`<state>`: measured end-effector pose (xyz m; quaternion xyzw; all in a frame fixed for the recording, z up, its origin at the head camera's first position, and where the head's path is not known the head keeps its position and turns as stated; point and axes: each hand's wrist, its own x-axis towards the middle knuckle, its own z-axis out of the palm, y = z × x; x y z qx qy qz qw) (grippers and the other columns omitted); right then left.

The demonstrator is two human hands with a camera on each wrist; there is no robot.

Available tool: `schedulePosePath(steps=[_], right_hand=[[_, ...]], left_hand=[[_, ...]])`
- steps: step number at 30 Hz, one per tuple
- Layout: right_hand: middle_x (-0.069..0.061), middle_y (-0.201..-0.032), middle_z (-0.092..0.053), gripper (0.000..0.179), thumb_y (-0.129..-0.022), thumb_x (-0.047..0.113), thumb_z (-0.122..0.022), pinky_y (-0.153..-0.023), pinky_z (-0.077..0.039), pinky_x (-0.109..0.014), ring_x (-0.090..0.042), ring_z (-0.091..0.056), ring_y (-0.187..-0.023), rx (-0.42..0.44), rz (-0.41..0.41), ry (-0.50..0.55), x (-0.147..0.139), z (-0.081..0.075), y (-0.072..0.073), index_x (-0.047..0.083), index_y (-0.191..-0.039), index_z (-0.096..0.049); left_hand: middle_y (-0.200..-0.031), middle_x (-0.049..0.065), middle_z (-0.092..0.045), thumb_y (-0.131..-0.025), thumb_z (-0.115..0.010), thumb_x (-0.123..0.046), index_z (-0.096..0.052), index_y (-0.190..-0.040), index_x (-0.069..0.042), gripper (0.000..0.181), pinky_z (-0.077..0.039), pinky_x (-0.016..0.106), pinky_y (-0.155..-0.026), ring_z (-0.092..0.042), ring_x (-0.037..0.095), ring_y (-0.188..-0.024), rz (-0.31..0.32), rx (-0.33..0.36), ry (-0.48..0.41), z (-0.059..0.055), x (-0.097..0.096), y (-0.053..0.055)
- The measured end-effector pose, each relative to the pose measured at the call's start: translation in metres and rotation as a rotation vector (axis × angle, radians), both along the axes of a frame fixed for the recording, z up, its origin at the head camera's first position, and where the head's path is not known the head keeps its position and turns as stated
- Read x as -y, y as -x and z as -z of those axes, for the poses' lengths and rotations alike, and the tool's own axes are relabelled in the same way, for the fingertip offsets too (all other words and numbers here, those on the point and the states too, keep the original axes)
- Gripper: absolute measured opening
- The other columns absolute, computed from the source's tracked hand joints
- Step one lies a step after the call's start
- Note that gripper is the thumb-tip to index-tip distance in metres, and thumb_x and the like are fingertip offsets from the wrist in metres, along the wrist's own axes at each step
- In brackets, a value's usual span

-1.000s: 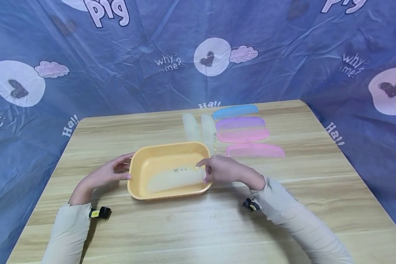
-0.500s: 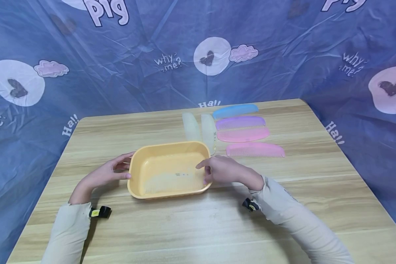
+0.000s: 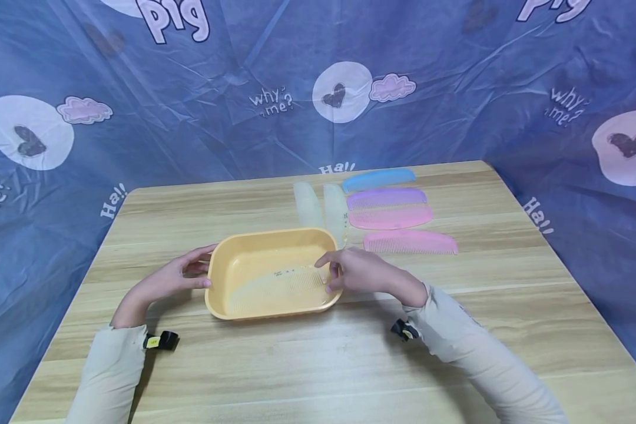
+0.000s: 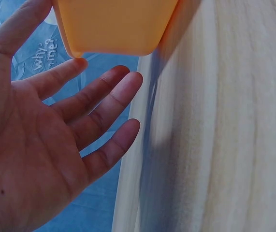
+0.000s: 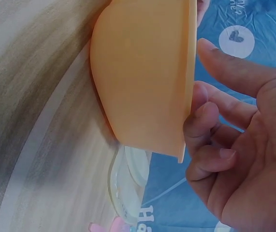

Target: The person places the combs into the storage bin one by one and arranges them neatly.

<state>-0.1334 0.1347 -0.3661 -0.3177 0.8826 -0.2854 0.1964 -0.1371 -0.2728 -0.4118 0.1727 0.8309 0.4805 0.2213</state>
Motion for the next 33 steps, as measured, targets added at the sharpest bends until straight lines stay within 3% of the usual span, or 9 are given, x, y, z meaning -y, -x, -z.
schedulePosePath(steps=[10, 17, 23, 29, 33], right_hand=[[0.006, -0.077, -0.056, 0.043, -0.081, 0.012, -0.076, -0.058, -0.041, -0.019, -0.006, -0.049, -0.065, -0.008, -0.012, 0.062, 0.002, -0.003, 0.002, 0.001, -0.120, -0.063], [-0.001, -0.090, -0.062, 0.044, -0.081, 0.013, -0.076, -0.062, -0.045, -0.022, -0.008, -0.055, -0.076, 0.006, -0.019, 0.089, 0.004, -0.004, 0.005, 0.006, -0.122, -0.063], [-0.008, -0.096, -0.064, 0.043, -0.083, 0.013, -0.075, -0.065, -0.046, -0.023, -0.011, -0.059, -0.083, -0.001, -0.054, 0.104, 0.009, -0.006, 0.009, 0.007, -0.123, -0.063], [-0.012, -0.108, -0.066, 0.042, -0.083, 0.012, -0.074, -0.068, -0.049, -0.025, -0.023, -0.063, -0.089, -0.025, -0.124, 0.121, 0.016, -0.006, 0.015, 0.004, -0.123, -0.062], [-0.012, -0.117, -0.064, 0.042, -0.084, 0.009, -0.072, -0.072, -0.051, -0.027, -0.029, -0.063, -0.095, 0.006, -0.151, 0.120, 0.021, -0.005, 0.019, 0.003, -0.124, -0.060]], left_hand=[[-0.140, 0.022, -0.047, -0.087, -0.072, -0.017, -0.026, -0.152, -0.009, 0.080, -0.047, 0.036, -0.099, -0.054, 0.038, -0.122, -0.002, 0.003, -0.009, 0.002, 0.000, 0.000], [-0.139, 0.023, -0.048, -0.087, -0.072, -0.017, -0.026, -0.152, -0.007, 0.081, -0.048, 0.024, -0.094, -0.053, 0.039, -0.123, -0.001, 0.013, -0.021, 0.002, 0.000, 0.000], [-0.141, 0.023, -0.046, -0.087, -0.072, -0.017, -0.025, -0.152, -0.008, 0.080, -0.047, 0.029, -0.098, -0.053, 0.039, -0.123, 0.004, 0.011, -0.027, 0.001, -0.001, -0.001], [-0.141, 0.023, -0.044, -0.087, -0.071, -0.016, -0.025, -0.153, -0.008, 0.080, -0.047, 0.025, -0.098, -0.052, 0.040, -0.124, 0.011, 0.025, -0.052, 0.003, 0.000, -0.001], [-0.142, 0.023, -0.044, -0.087, -0.072, -0.016, -0.025, -0.153, -0.008, 0.081, -0.047, 0.020, -0.095, -0.051, 0.041, -0.125, 0.010, 0.031, -0.063, 0.003, 0.000, -0.001]])
